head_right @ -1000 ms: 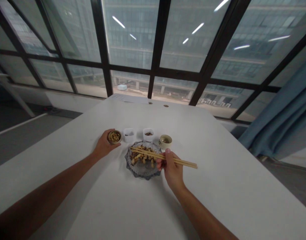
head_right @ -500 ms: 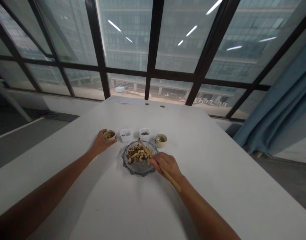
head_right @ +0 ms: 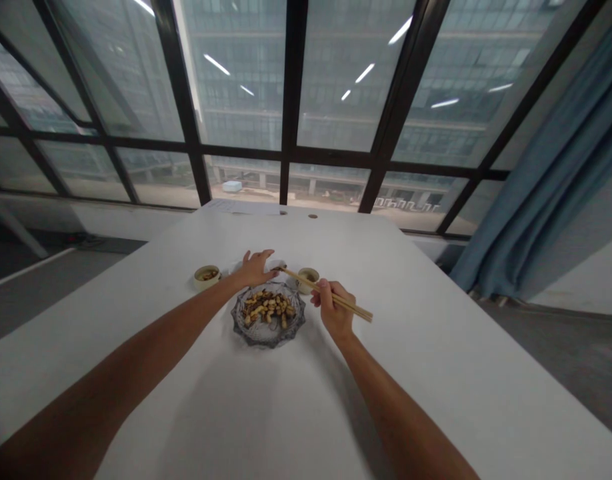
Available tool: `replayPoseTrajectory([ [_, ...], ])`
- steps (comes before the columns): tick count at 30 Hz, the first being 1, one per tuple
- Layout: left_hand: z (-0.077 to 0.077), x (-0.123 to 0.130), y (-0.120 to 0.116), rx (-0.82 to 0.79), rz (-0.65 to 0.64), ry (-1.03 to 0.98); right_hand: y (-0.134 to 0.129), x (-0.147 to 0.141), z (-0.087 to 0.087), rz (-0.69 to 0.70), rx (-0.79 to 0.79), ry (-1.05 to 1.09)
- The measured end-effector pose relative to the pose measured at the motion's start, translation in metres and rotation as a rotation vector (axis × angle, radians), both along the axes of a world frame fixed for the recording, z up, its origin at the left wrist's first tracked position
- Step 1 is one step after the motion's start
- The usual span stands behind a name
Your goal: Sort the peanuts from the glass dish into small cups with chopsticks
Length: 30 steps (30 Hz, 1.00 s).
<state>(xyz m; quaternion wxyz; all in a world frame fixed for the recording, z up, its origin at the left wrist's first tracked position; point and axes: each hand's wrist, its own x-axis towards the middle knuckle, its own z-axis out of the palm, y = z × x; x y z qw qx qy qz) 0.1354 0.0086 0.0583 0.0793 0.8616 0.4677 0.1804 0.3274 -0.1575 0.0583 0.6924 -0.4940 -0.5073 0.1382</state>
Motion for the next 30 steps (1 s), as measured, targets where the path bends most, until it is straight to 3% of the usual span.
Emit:
replayPoseTrajectory([
  [3,-0.001,0.003,0.006,-0.053,-0.021,-0.006,0.001,0.004,-0.005,-0.015,-0.019,-0.119],
  [7,0.000,-0.005,0.006,0.015,-0.117,-0.072,0.008,0.004,-0.004,-0.040,-0.027,-0.343],
  [12,-0.002,-0.012,0.005,0.061,-0.162,-0.123,0.034,-0.005,0.012,0.018,-0.017,-0.548],
  [16,-0.007,-0.012,0.008,0.030,-0.142,-0.142,0.046,-0.010,0.024,0.106,-0.121,-0.529],
  [20,-0.012,-0.010,0.012,0.008,-0.119,-0.151,0.028,-0.004,0.033,0.083,-0.190,-0.378],
  [23,-0.012,-0.010,0.013,0.009,-0.092,-0.125,0.005,0.001,0.042,0.147,-0.285,-0.313],
  [27,-0.004,-0.024,0.006,0.103,-0.076,-0.124,-0.021,0.002,0.055,0.208,-0.389,-0.399],
  [30,0.000,-0.050,-0.006,0.206,-0.076,-0.183,-0.029,-0.002,0.058,0.269,-0.416,-0.491],
])
